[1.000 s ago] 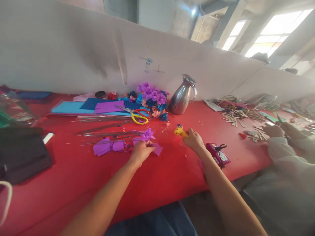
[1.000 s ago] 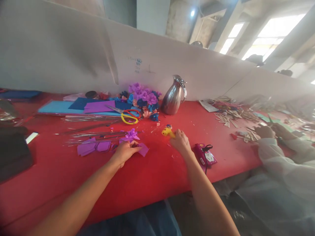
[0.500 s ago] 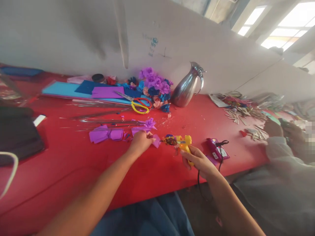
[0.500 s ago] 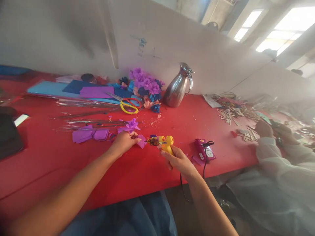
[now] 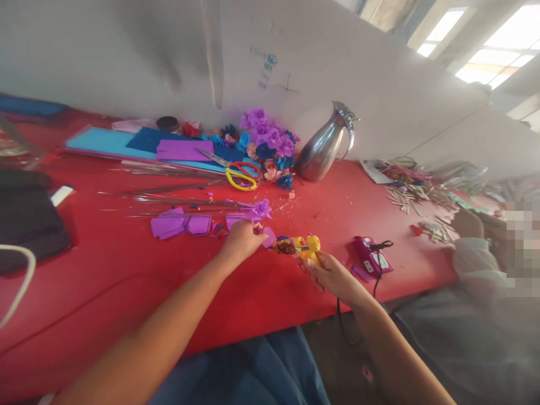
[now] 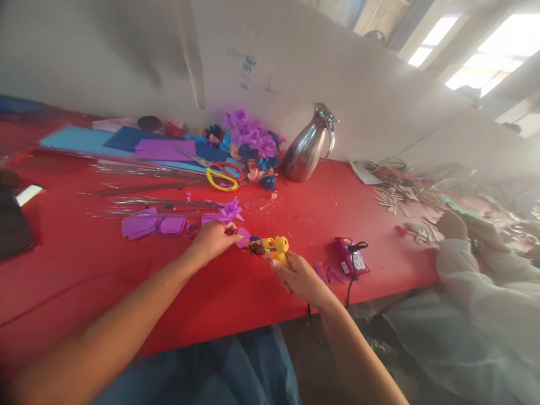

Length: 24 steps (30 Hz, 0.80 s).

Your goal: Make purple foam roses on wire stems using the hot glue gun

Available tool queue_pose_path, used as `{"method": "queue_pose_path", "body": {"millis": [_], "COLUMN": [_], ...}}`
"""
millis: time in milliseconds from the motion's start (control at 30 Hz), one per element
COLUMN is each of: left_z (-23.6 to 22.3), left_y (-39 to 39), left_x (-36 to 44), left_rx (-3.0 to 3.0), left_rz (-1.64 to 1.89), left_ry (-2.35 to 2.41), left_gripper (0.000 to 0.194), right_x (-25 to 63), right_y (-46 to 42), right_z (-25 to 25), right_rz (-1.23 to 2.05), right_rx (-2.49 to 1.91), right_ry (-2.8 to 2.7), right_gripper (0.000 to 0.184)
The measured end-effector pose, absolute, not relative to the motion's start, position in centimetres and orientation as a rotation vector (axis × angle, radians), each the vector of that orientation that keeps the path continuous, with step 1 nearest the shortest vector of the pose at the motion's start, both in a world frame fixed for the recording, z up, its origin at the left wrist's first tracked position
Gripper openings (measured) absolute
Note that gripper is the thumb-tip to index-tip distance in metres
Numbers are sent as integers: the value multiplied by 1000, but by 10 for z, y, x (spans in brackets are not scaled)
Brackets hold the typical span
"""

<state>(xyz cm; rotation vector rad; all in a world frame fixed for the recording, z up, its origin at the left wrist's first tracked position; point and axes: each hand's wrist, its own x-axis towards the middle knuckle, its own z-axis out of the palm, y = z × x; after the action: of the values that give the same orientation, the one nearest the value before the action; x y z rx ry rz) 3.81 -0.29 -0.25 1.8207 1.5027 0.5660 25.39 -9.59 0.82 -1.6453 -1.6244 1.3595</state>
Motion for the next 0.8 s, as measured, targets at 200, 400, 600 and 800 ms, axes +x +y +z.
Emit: {"method": "queue_pose_path", "body": {"millis": [200,400,600,800], "left_z": [-10,-10,-9,-6], "left_y": [0,0,-1,-1], "left_x": [37,36,36,36], "left_rx": [1837,1857,1859,1850], "left_rz": [552,539,527,496], "left_ry": [1497,1480,1468,1474], "left_gripper": [15,18,19,19], "right_x": [257,260,262,264], "right_y": [-96,-95,-93,-90], "right_z": [5,3,3,3], "right_rz": [1358,1357,1351,1340], "right_rx": [-1657,-1663,-1663,-1687], "right_ry": [-1606,-1602,-1596,-1587], "right_gripper": [44,41,40,40]}}
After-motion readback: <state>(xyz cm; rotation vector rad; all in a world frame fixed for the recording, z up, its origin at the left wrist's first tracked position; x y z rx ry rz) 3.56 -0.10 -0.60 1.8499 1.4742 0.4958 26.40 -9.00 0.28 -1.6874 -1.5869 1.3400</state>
